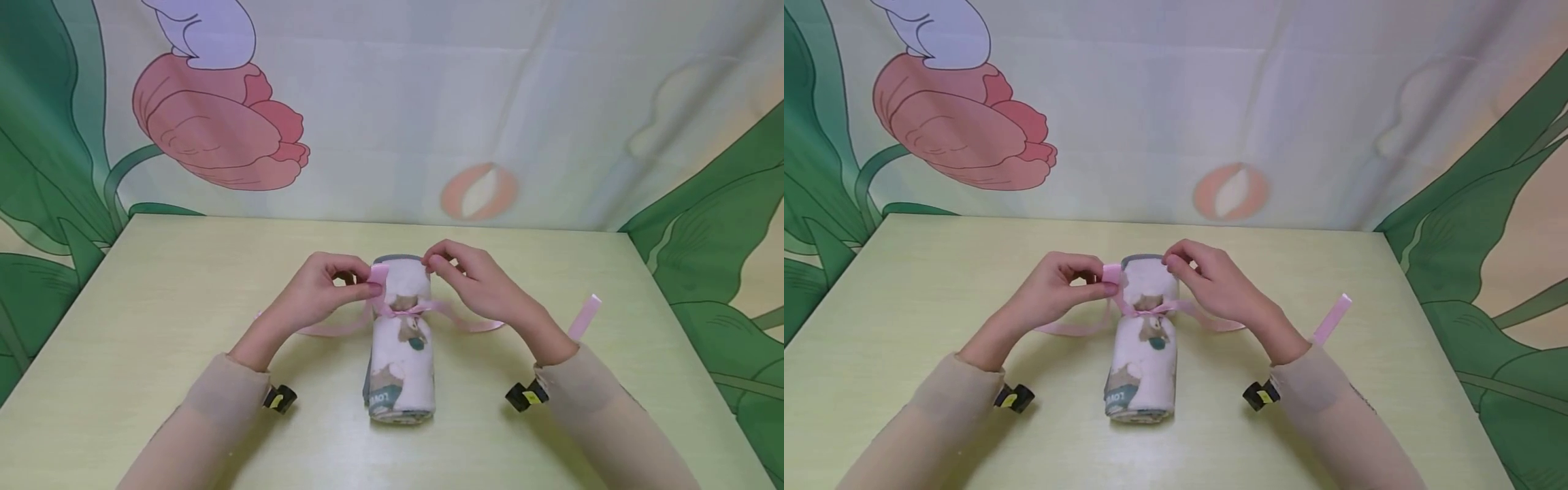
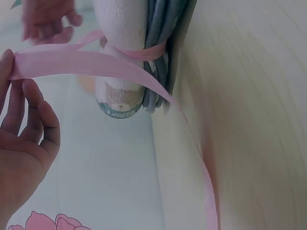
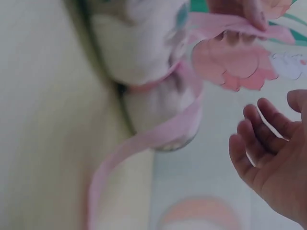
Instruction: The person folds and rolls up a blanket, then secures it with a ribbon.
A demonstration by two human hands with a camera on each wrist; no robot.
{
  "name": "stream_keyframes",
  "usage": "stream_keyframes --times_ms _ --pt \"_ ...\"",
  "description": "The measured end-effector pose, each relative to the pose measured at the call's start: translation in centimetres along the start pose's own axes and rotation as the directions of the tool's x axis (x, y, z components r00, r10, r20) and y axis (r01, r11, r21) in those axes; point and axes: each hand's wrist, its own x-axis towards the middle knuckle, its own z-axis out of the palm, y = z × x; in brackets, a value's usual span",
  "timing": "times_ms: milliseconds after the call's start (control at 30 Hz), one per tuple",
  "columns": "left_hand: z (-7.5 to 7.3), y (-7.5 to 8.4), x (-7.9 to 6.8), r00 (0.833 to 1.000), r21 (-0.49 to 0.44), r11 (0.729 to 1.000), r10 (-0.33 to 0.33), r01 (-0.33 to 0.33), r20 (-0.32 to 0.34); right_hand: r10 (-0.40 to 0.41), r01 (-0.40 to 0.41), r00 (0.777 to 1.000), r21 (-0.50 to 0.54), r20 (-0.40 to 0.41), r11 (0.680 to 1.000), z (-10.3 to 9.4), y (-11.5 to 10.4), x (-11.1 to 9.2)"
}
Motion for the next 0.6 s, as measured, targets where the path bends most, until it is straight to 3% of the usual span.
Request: stream_keyframes --times_ms 133,233,367,467,600 --pt "-0.3 -0.1 -0.1 1.000 0.002 1.000 0.011 -0.011 -0.002 0.129 -0.126 0.989 -0.046 0.072 0.991 -0.7 2.2 -1.2" --pt "-0.5 -0.1 -0.3 1.000 0.002 1.000 0.018 -0.018 -0.001 0.166 -0.159 0.971 -0.055 0.173 0.986 -0.9 3.6 -1.9" --pt "-0.7 -0.1 -0.5 1.000 -0.008 1.000 0.022 -0.022 -0.001 0.157 -0.173 0.932 0.020 0.327 0.985 -0.7 4.9 -2.5" --pt "-0.8 -0.1 -0.5 1.000 -0.014 1.000 0.025 -0.025 0.000 0.144 -0.206 0.905 0.118 0.399 0.971 -0.4 5.5 -2.7" --pt "-1.0 0.1 -0.5 1.000 -0.002 1.000 0.016 -0.016 0.002 0.125 -0.221 0.907 0.201 0.402 0.954 -0.6 5.9 -3.1"
